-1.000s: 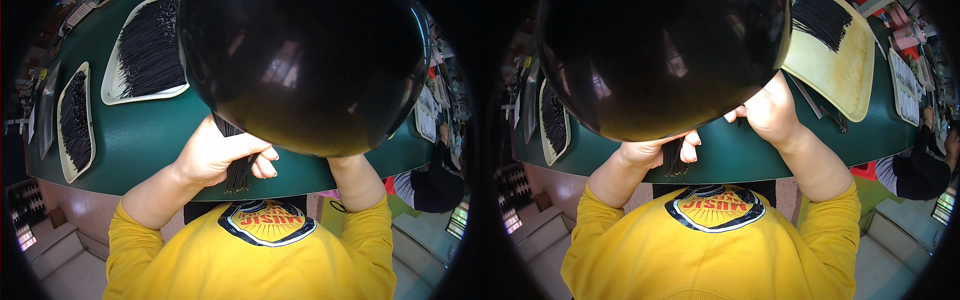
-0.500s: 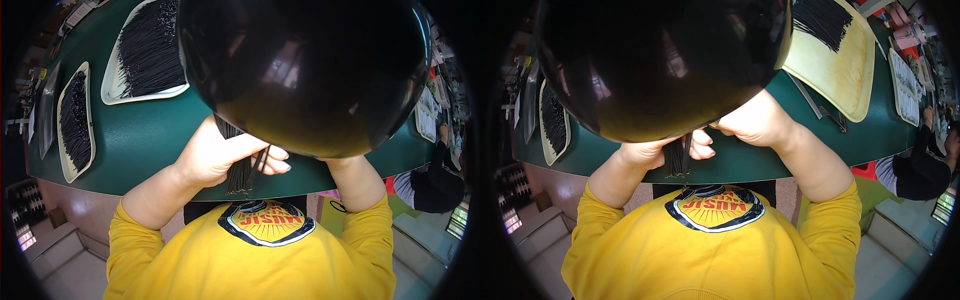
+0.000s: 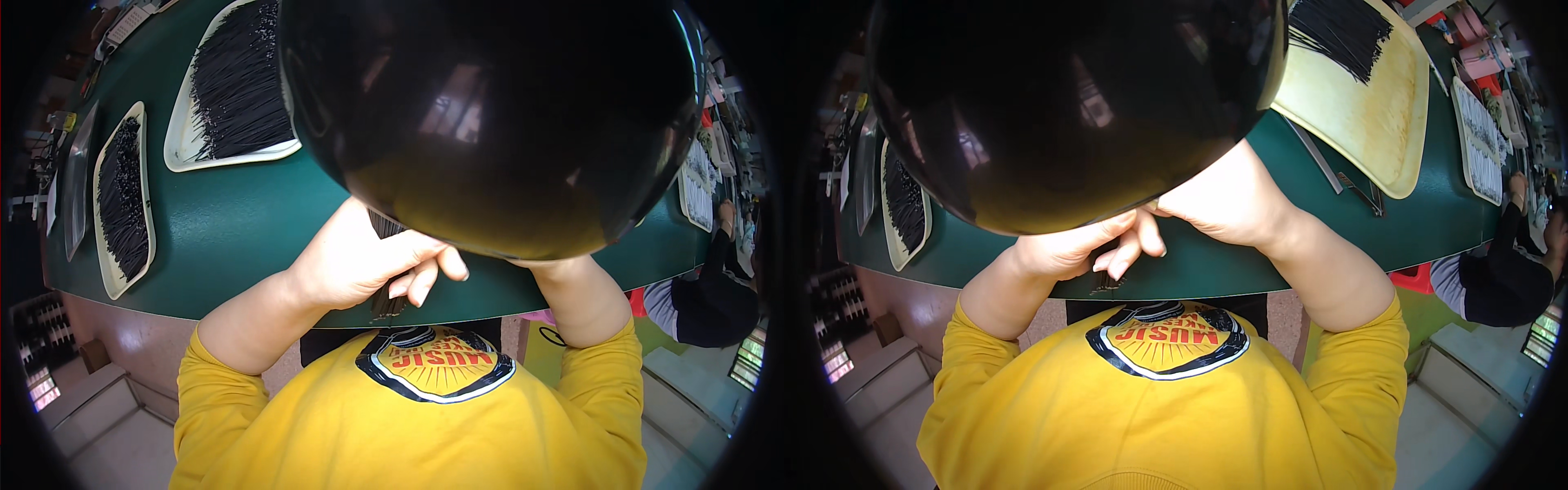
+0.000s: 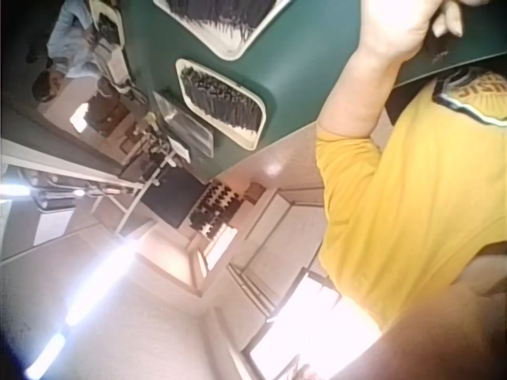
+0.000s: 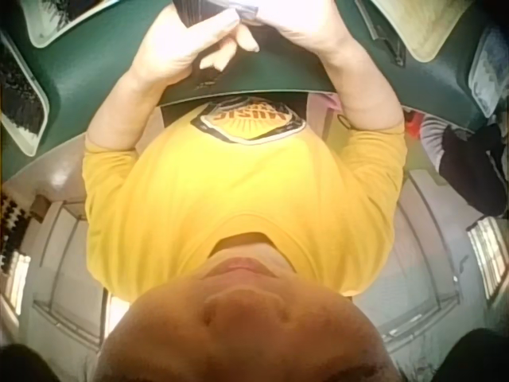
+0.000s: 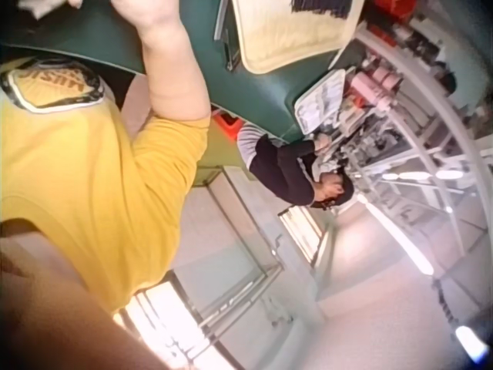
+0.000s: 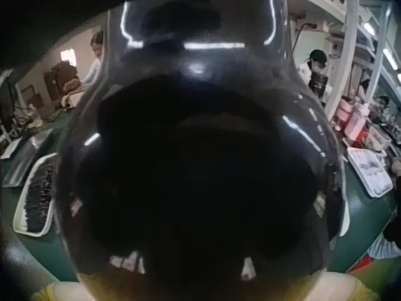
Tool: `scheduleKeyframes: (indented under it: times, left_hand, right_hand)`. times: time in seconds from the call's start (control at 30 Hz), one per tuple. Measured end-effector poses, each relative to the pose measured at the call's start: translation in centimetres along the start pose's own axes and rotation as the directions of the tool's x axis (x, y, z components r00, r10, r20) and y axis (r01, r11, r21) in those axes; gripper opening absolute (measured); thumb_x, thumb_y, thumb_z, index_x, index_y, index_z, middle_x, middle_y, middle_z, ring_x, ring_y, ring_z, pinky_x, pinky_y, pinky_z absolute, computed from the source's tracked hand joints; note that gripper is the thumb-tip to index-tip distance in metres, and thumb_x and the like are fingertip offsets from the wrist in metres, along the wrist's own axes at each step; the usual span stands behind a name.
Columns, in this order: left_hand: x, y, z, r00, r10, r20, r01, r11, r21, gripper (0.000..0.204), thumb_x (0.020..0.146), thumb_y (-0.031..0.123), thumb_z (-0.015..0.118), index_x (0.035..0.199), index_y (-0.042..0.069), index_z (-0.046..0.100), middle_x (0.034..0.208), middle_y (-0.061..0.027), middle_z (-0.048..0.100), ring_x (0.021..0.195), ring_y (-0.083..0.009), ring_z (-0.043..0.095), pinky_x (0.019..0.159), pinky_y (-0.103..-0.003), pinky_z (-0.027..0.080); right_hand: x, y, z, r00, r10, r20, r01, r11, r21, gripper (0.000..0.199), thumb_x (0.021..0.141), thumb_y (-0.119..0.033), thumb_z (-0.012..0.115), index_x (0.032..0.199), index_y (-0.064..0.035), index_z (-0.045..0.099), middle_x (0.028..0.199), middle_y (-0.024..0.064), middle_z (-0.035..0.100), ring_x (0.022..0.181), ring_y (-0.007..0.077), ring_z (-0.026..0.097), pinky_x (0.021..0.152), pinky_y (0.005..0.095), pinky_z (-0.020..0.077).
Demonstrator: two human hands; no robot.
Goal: The person places a tray of filaments onto a workbench, gathers a bundle of filaments from a tray by hand, and aligns them under a desk lamp.
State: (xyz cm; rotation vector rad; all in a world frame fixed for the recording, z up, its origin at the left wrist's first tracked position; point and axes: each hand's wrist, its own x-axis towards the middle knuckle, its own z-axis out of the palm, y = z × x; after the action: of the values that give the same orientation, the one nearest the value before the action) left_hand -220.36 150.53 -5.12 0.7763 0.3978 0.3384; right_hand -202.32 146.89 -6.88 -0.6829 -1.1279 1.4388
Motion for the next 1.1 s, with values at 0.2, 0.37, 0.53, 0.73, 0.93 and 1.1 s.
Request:
scheduleKeyframes:
  times: [0.2,0.37,0.53,0.73,0.93,1.1]
  left_hand:
    - [0.0,-0.3,-1.0,0.990,0.119,-0.075,-0.129,0.982,-0.137,0.008,0.083,0.002,0.050,0.082,-0.003,0.056,0.059,-0.0053,0.052,0.043,-0.0071,0.042,0.042,-0.018,0.033]
    - [0.1,-0.4,-0.8,0.984,0.142,-0.104,-0.155,0.979,-0.131,0.004,0.079,-0.003,0.054,0.079,-0.004,0.057,0.061,-0.0071,0.055,0.043,-0.0084,0.047,0.041,-0.018,0.036]
    - [-0.2,-0.1,-0.8,0.977,0.156,-0.142,-0.175,0.975,-0.135,0.004,0.078,-0.002,0.055,0.078,-0.005,0.058,0.060,-0.0079,0.056,0.045,-0.0097,0.051,0.040,-0.017,0.037]
    - [0.0,-0.5,-1.1,0.989,0.124,-0.083,-0.138,0.971,-0.197,0.004,0.079,-0.003,0.055,0.079,-0.005,0.058,0.066,-0.0095,0.058,0.045,-0.0114,0.053,0.040,-0.019,0.041]
    - [0.0,-0.1,-0.5,1.000,0.012,0.000,-0.011,0.946,-0.325,0.004,0.080,-0.001,0.056,0.081,-0.005,0.057,0.067,-0.0113,0.059,0.050,-0.0146,0.058,0.046,-0.022,0.048]
    - [-0.2,-0.1,-0.7,0.995,0.065,-0.069,-0.078,0.974,-0.214,0.005,0.079,-0.001,0.056,0.080,-0.006,0.057,0.067,-0.0120,0.060,0.052,-0.0165,0.060,0.050,-0.024,0.051]
  right_hand:
    - [0.2,0.0,0.1,0.934,-0.346,-0.093,0.244,0.804,-0.542,0.036,0.072,0.002,0.064,0.106,0.0039,0.050,0.091,0.0086,0.059,0.082,0.0183,0.058,0.075,0.0276,0.0468]
    - [-0.1,1.8,-0.3,0.870,-0.484,-0.091,0.305,0.675,-0.672,0.035,0.076,0.005,0.057,0.109,0.0034,0.046,0.092,0.0108,0.058,0.083,0.0190,0.057,0.075,0.0272,0.0464]
    - [-0.2,-1.8,0.8,0.967,-0.177,-0.182,0.153,0.978,-0.142,0.027,0.076,0.006,0.055,0.102,0.0040,0.050,0.082,0.0103,0.059,0.068,0.0165,0.056,0.062,0.0236,0.0466]
    - [-0.1,-0.8,-0.8,0.995,-0.094,-0.018,0.086,0.959,-0.270,0.022,0.072,0.005,0.060,0.094,0.0028,0.056,0.080,0.0078,0.060,0.068,0.0169,0.058,0.063,0.0255,0.0475]
    - [0.7,-0.4,-0.2,0.985,-0.140,0.097,0.164,0.931,-0.325,0.023,0.071,0.000,0.065,0.093,0.0031,0.059,0.090,0.0097,0.063,0.079,0.0193,0.060,0.072,0.0279,0.0475]
    - [-0.4,-0.2,-0.6,0.989,-0.145,-0.023,0.139,0.978,-0.155,0.026,0.073,0.005,0.059,0.098,0.0022,0.054,0.083,0.0097,0.060,0.067,0.0160,0.057,0.061,0.0256,0.0474]
